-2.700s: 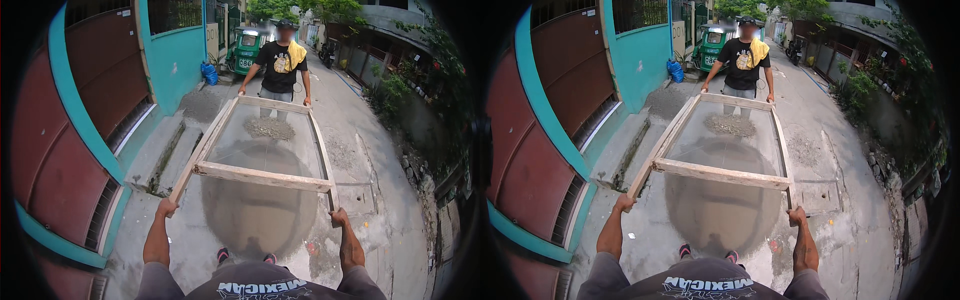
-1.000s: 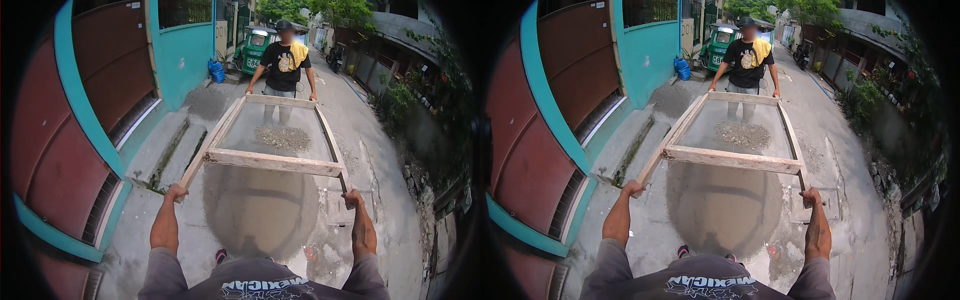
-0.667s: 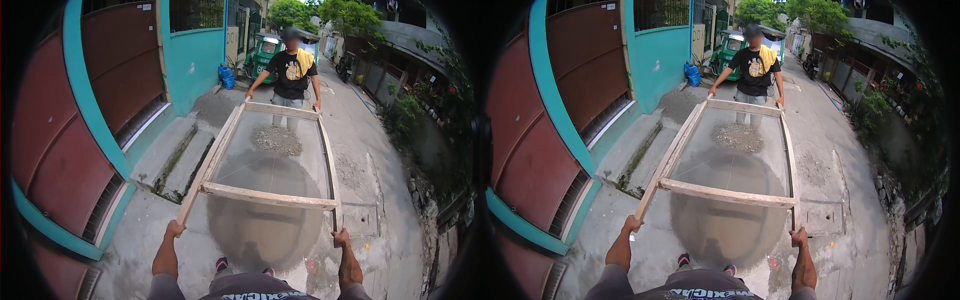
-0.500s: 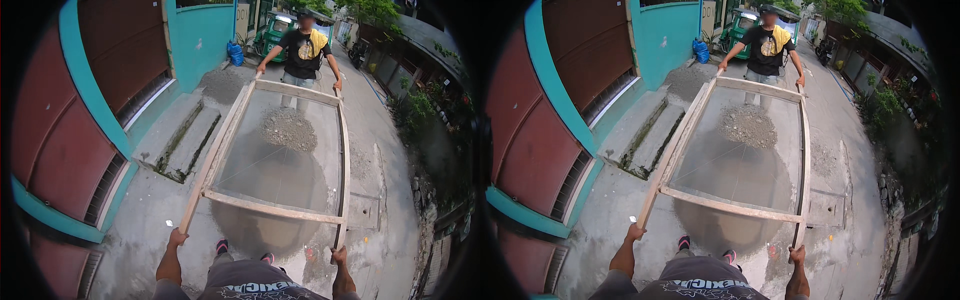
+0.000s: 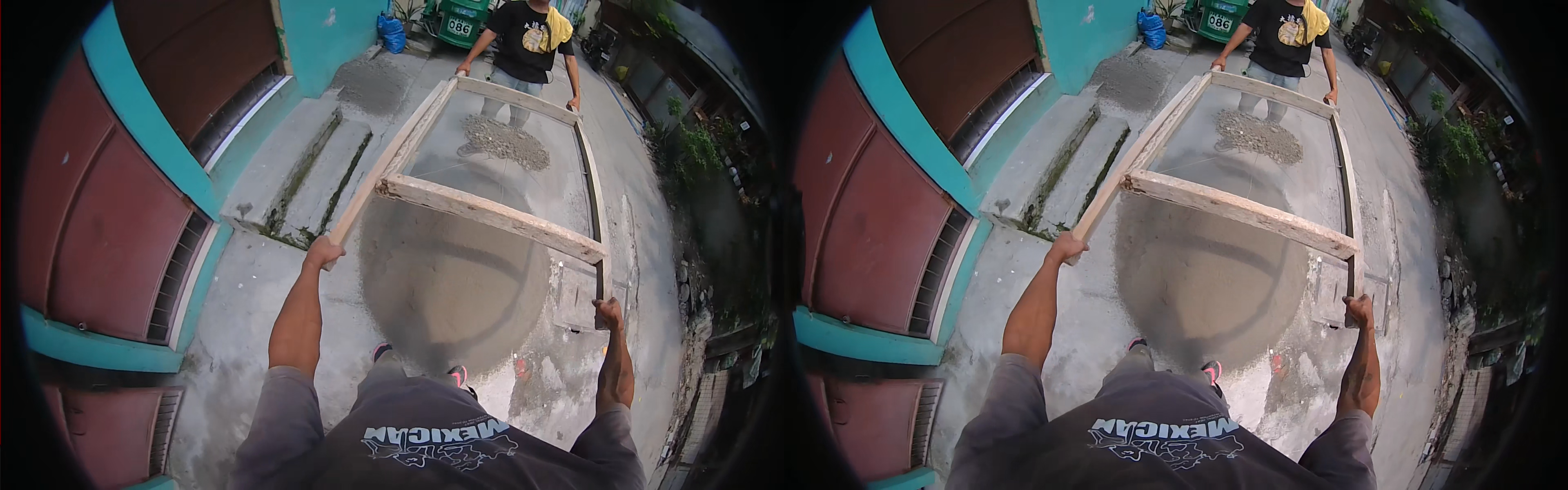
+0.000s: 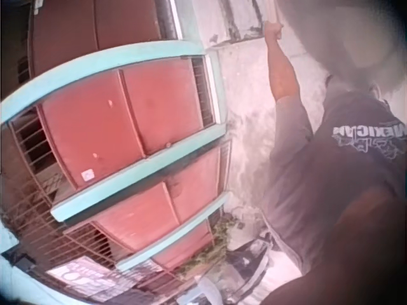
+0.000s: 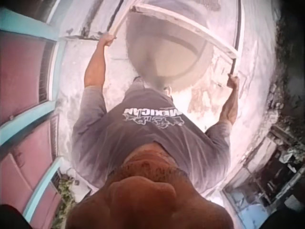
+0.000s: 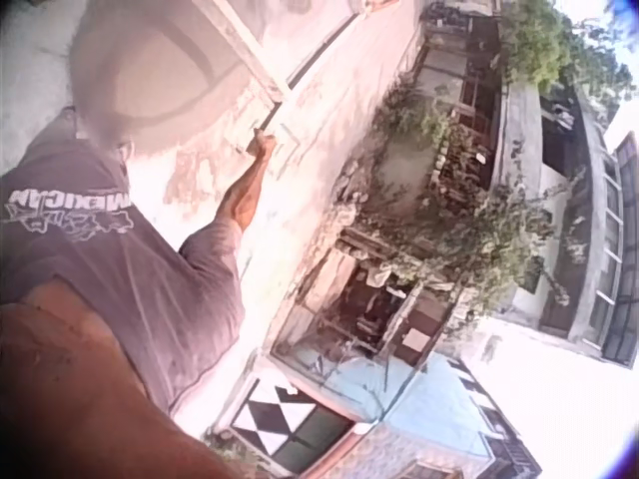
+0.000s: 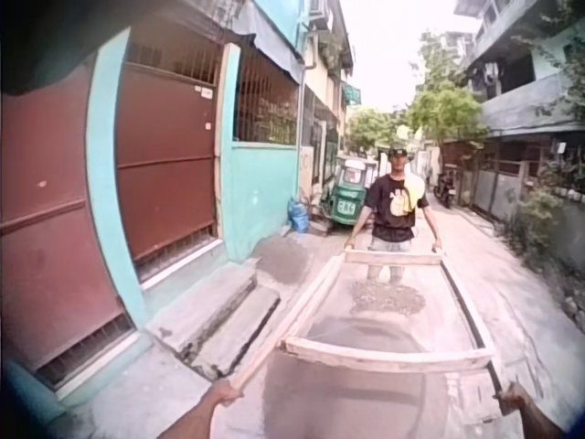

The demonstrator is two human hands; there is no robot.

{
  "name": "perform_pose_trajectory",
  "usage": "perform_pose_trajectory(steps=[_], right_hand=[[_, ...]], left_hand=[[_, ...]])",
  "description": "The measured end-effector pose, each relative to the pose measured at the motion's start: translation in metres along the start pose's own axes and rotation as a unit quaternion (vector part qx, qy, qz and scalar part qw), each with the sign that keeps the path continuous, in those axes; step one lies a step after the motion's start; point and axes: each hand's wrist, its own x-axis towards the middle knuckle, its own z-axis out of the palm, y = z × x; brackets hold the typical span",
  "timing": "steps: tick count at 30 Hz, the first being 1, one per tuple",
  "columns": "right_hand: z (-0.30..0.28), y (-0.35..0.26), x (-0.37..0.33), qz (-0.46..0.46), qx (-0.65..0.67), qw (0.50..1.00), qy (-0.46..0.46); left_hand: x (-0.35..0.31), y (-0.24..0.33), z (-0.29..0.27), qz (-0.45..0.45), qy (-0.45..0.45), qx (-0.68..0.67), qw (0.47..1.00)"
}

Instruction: The person uses a hoe to scoop sand from a pile on the ground and places it into a large wooden sieve held by another person. They then lift and shake the sieve together to separate fine sand from larger particles. The process is repeated multiple times throughout the clip.

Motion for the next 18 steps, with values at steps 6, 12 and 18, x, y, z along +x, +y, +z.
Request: perform_pose_trajectory(steps=[6, 12, 18], right_hand=[[0.061, -0.007, -0.047, 0.025, 0.011, 0.999, 0.021], [0.130, 0.062, -0.110, 0.039, 0.119, 0.991, 0.041], [0.133, 0.033, -0.106, 0.075, 0.090, 0.992, 0.056]], left_hand=[[0.027, -0.025, -0.043, 0.018, 0.024, 0.039, 0.999], [0.029, -0.084, -0.035, -0.008, 0.019, 0.012, 1.000], [0.066, -0.067, -0.049, 0.030, -0.016, -0.010, 0.999]])
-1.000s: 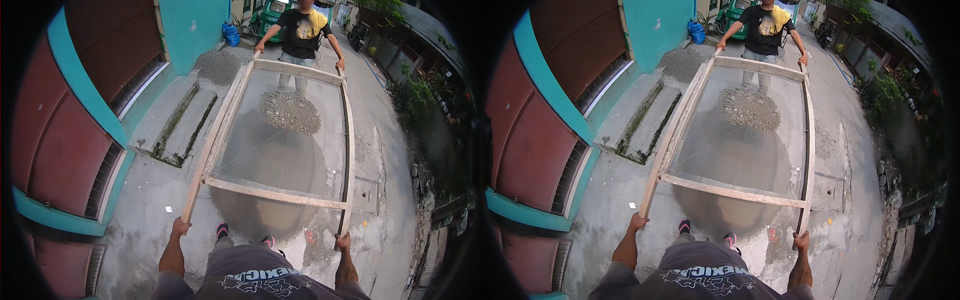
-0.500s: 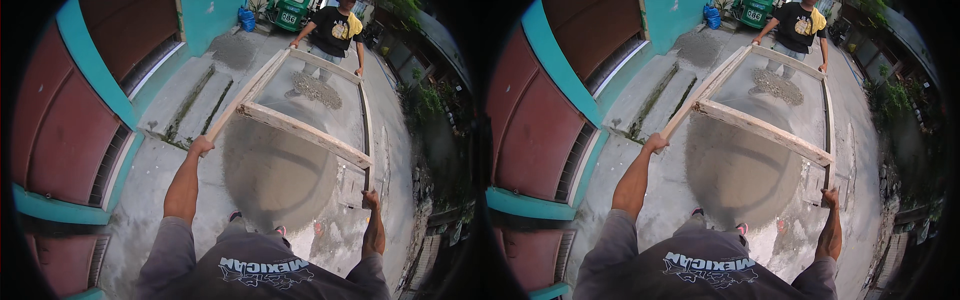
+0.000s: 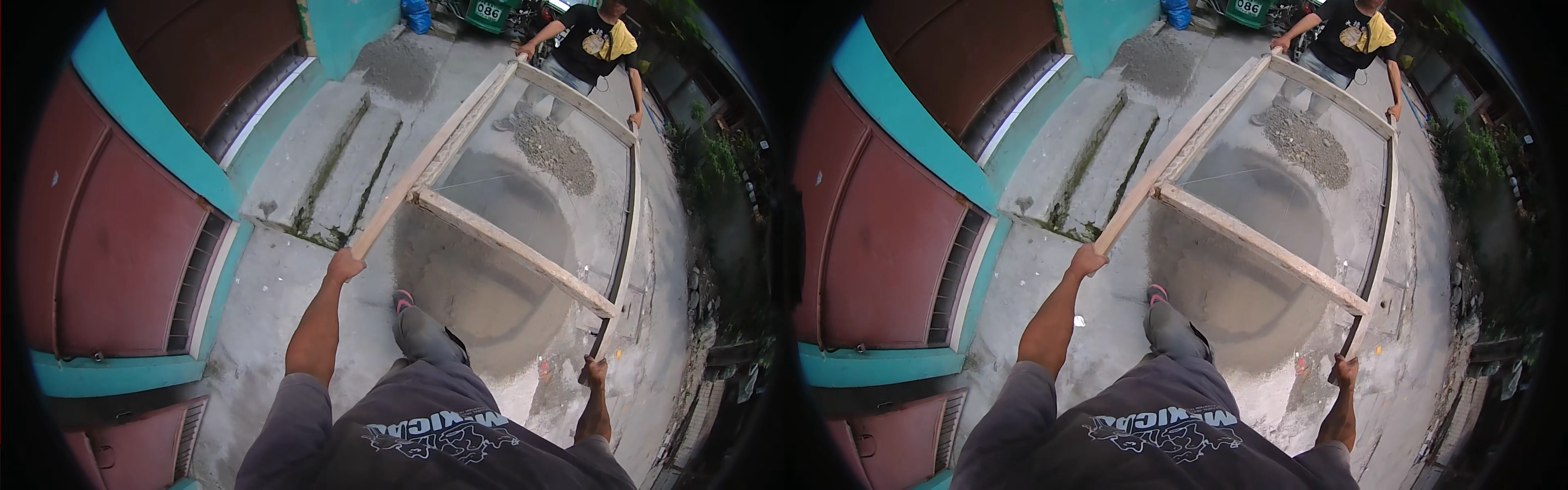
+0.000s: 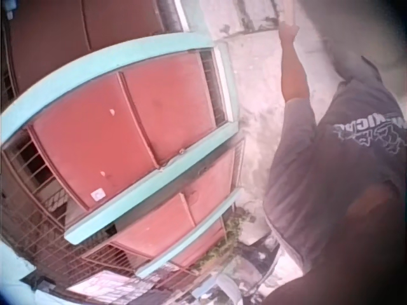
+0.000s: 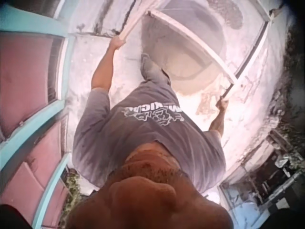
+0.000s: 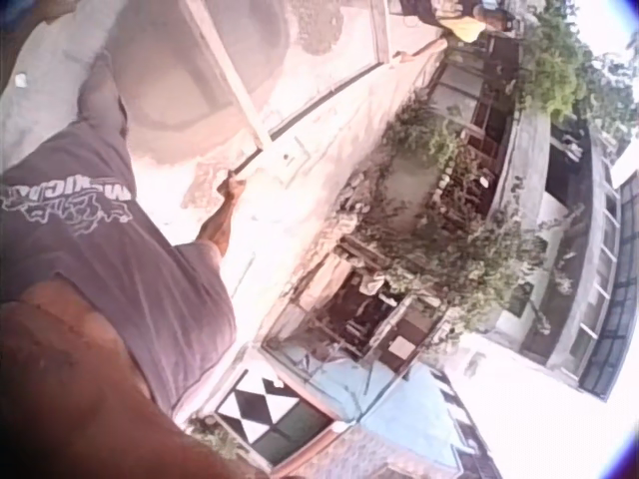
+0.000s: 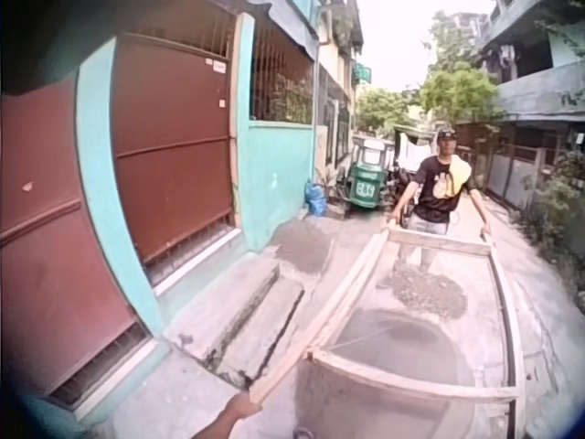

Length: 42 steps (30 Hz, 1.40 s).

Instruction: The person uses a hoe to scoop sand from a pile on the ground and places it into a large wooden sieve held by another person. They then lift and shake the sieve together to separate fine sand from larger particles. The process is repeated multiple times throughout the clip.

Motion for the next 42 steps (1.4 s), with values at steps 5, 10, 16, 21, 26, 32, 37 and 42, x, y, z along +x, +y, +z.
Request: perform_pose_trajectory(steps=[5, 10, 16, 21, 26, 32, 37, 42], right_hand=[[0.004, -0.064, 0.055, 0.004, -0.051, 0.999, -0.015], [0.047, -0.112, 0.086, 0.042, -0.134, 0.988, 0.063], [0.157, -0.197, 0.086, 0.043, -0.075, 0.995, 0.043], [0.268, -0.271, 0.103, 0.086, -0.074, 0.993, 0.030], [0.368, -0.325, 0.122, 0.006, -0.016, 1.000, 0.026], [0.445, -0.468, 0.104, 0.039, -0.052, 0.996, 0.056], [0.463, -0.489, 0.102, 0.050, -0.045, 0.992, 0.106], [0.360, -0.542, 0.076, 0.167, -0.094, 0.972, 0.137]], left_hand=[[0.083, 0.025, -0.011, 0.019, 0.011, 0.009, 1.000], [0.162, 0.061, -0.047, 0.007, -0.056, 0.020, 0.998], [0.282, 0.025, -0.126, 0.030, -0.063, 0.015, 0.997], [0.383, 0.004, -0.230, 0.065, -0.009, 0.074, 0.995], [0.468, 0.067, -0.363, 0.039, -0.003, 0.116, 0.993], [0.587, 0.121, -0.462, 0.050, 0.003, 0.149, 0.987], [0.691, 0.066, -0.385, 0.061, -0.053, 0.119, 0.990], [0.686, 0.084, -0.280, 0.037, -0.171, 0.052, 0.983]])
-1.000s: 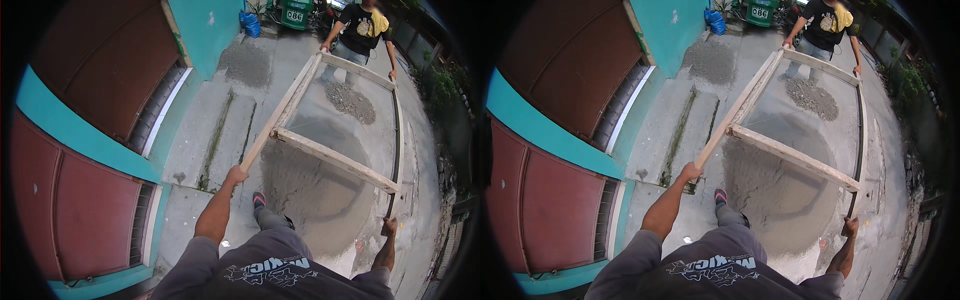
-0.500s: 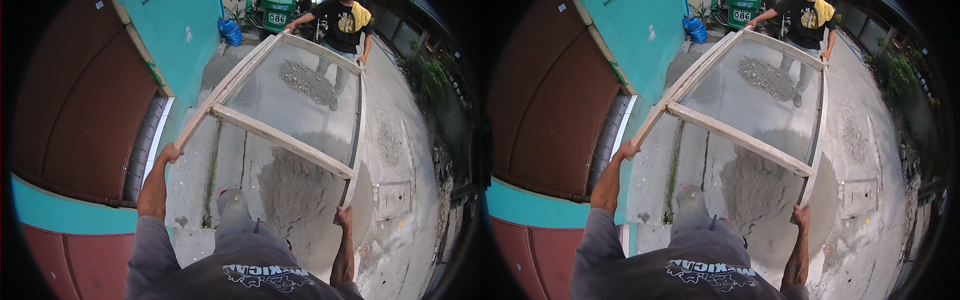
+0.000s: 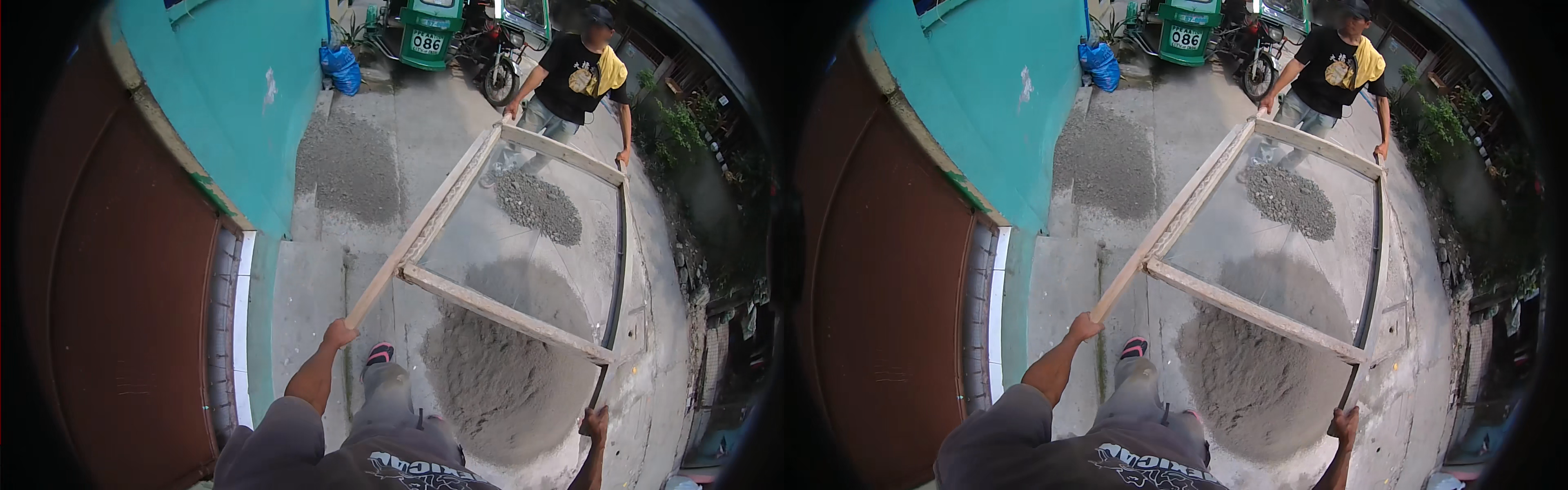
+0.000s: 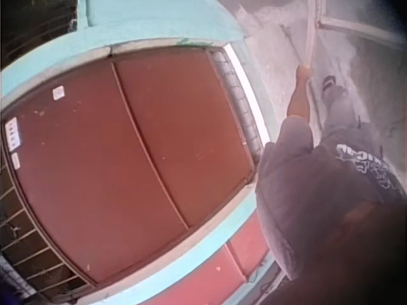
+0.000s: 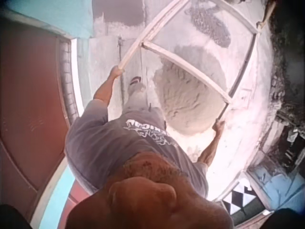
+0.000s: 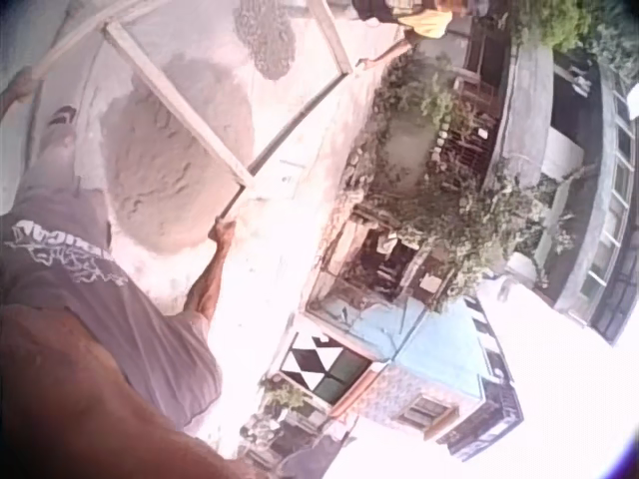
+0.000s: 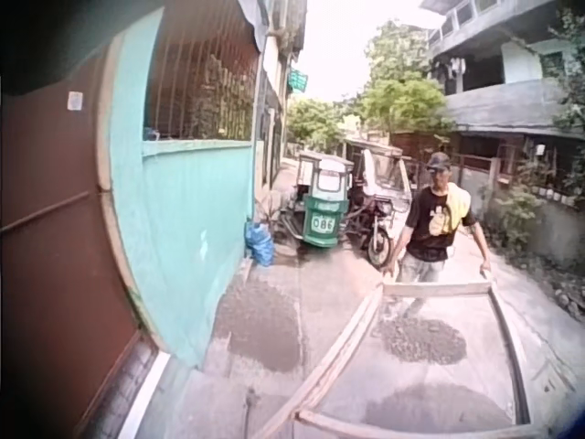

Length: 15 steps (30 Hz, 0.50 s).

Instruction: The person uses a hoe to scoop sand from a pile on the ground and places it into a large wooden sieve held by another person. They then lift and shake the sieve together to separate fine sand from larger particles. The process is repeated multiple times throughout the clip.

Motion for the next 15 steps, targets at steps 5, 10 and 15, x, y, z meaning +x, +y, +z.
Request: perform_pose_trajectory(steps=[5, 10, 15], right_hand=[[-0.182, -0.029, 0.026, -0.080, -0.190, 0.969, 0.134], [-0.276, -0.140, 0.016, -0.118, -0.327, 0.911, 0.221], [-0.199, -0.264, -0.002, -0.143, -0.324, 0.916, 0.187]], left_hand=[[-0.017, 0.026, 0.119, 0.032, -0.112, -0.095, 0.989], [-0.054, 0.078, 0.153, 0.070, -0.206, -0.185, 0.959], [0.007, 0.048, 0.097, 0.073, -0.136, -0.165, 0.974]])
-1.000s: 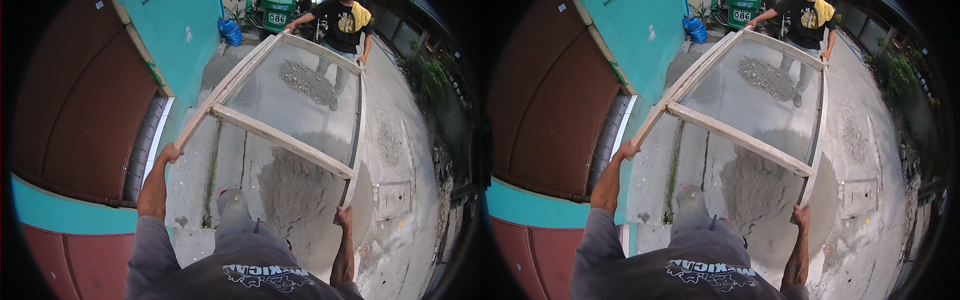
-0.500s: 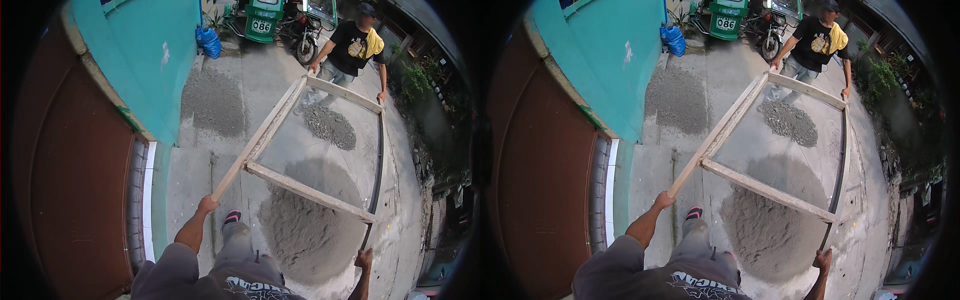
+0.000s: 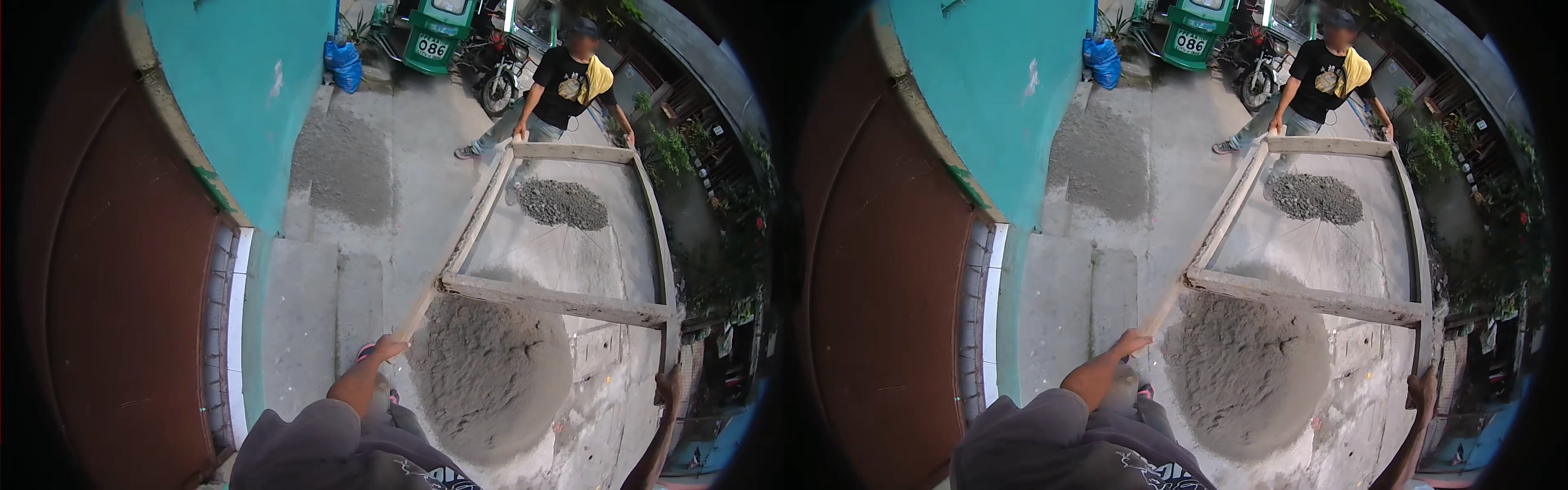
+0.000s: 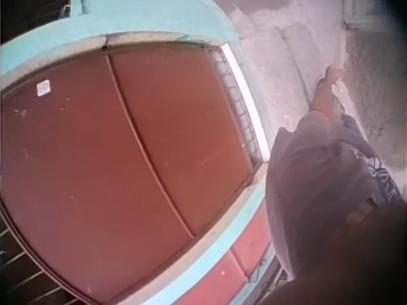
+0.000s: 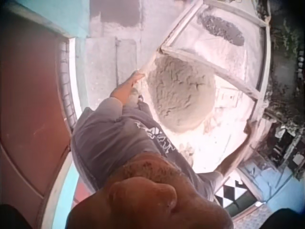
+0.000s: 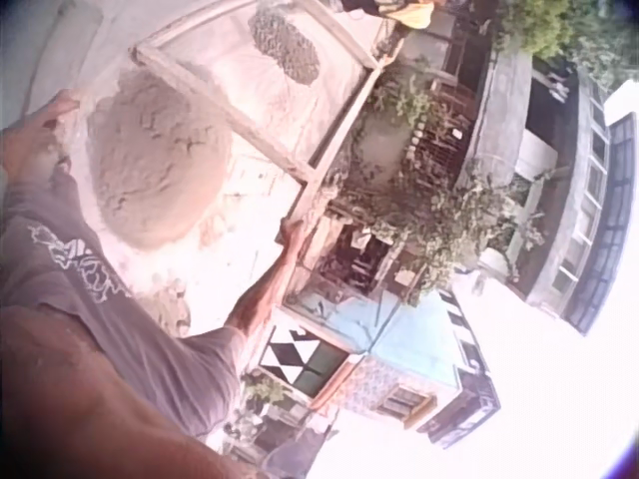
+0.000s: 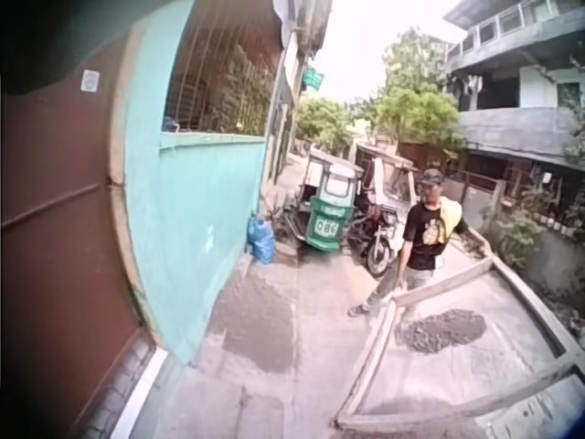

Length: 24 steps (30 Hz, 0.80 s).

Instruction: The person uses a hoe to scoop sand from a pile on the ground and places it into a large wooden sieve held by another person. They then lift and shake the sieve together to separate fine sand from larger particles. The process is repeated multiple times throughout the clip.

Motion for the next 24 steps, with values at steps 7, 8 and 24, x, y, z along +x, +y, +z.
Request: perform_pose_trajectory(steps=[7, 8, 24], right_hand=[[0.076, -0.186, -0.064, 0.022, 0.227, 0.968, -0.103], [0.102, -0.195, -0.063, -0.003, 0.249, 0.965, -0.080], [0.061, -0.001, -0.057, 0.056, 0.085, 0.994, -0.048]], left_hand=[[-0.056, 0.100, -0.362, -0.027, 0.252, 0.212, 0.944], [-0.080, 0.111, -0.415, 0.028, 0.317, 0.217, 0.923], [-0.070, -0.031, -0.032, -0.057, 0.034, -0.034, 0.997]])
